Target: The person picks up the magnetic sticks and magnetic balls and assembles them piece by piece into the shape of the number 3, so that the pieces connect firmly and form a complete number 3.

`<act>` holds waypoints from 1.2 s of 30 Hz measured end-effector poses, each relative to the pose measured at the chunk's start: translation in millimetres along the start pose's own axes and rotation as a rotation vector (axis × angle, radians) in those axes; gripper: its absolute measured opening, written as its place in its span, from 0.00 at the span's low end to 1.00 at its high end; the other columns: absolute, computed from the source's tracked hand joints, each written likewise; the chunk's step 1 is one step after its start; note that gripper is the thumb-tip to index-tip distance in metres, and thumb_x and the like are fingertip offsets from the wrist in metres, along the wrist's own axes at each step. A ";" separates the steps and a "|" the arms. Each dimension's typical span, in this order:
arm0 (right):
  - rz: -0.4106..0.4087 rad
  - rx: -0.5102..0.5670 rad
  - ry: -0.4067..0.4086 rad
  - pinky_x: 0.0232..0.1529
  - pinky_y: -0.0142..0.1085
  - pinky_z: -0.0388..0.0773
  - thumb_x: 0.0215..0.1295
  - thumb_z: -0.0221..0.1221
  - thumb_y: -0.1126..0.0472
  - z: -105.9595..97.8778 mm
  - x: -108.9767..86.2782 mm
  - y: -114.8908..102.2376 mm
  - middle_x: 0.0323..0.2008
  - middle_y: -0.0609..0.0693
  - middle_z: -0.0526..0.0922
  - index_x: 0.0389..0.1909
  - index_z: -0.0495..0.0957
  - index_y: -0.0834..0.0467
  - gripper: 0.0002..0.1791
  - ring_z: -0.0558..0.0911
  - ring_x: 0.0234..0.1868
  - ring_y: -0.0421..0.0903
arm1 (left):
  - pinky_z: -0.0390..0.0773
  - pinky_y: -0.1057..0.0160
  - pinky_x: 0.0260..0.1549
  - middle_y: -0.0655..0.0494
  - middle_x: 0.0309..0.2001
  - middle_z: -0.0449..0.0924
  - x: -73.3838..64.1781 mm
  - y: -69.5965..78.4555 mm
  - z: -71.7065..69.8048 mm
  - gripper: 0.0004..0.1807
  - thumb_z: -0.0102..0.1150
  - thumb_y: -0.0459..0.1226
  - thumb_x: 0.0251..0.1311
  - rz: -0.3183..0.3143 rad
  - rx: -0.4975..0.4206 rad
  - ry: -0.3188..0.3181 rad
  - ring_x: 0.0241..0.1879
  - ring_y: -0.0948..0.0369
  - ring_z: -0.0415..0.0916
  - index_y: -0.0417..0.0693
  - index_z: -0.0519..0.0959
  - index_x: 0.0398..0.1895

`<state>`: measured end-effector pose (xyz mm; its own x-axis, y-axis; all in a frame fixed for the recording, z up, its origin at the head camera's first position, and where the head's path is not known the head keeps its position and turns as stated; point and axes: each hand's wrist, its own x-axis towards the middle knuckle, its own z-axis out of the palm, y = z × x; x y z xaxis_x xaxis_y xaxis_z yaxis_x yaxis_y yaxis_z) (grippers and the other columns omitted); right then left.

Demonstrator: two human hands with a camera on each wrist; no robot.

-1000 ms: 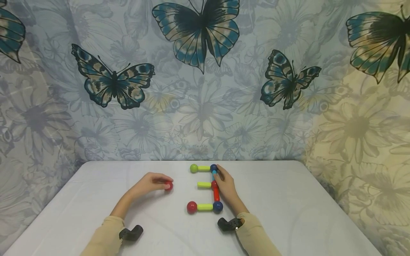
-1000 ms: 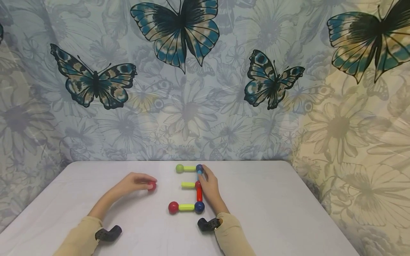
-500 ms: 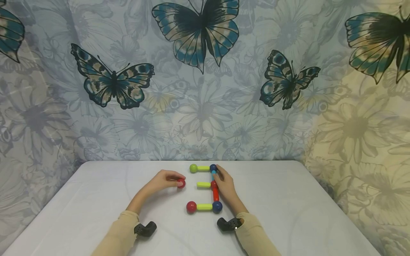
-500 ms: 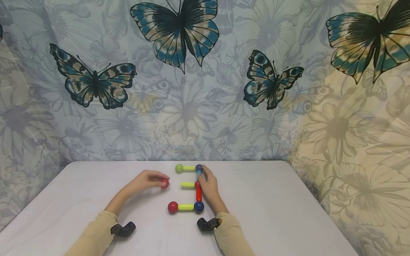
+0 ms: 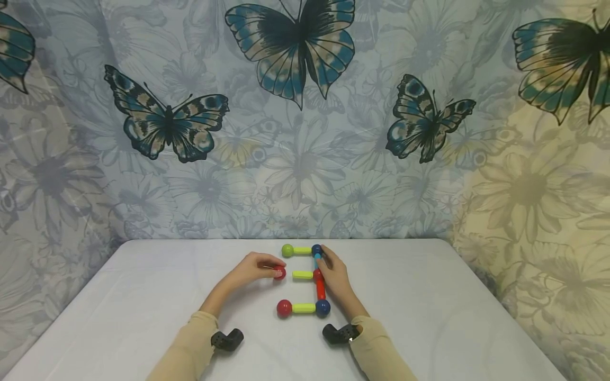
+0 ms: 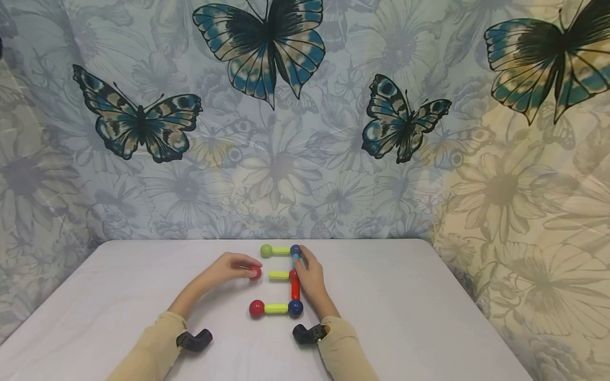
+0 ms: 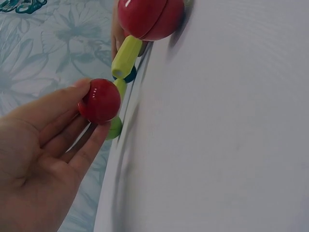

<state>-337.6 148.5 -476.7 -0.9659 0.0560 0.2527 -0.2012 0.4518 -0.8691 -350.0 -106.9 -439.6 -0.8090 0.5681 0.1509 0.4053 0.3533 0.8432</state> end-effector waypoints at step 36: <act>0.007 -0.006 -0.005 0.71 0.49 0.64 0.72 0.53 0.61 -0.9 -1.3 -1.7 0.69 0.63 0.68 0.69 0.65 0.61 0.27 0.65 0.72 0.59 | 0.79 0.71 0.49 0.43 0.51 0.84 3.2 -0.9 18.2 0.17 0.64 0.35 0.61 0.006 -0.017 -0.008 0.53 0.49 0.81 0.38 0.81 0.52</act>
<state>-335.9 148.4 -475.2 -0.9680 0.0547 0.2448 -0.1938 0.4569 -0.8682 -345.2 -91.9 -449.3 -0.8029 0.5765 0.1519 0.4028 0.3368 0.8511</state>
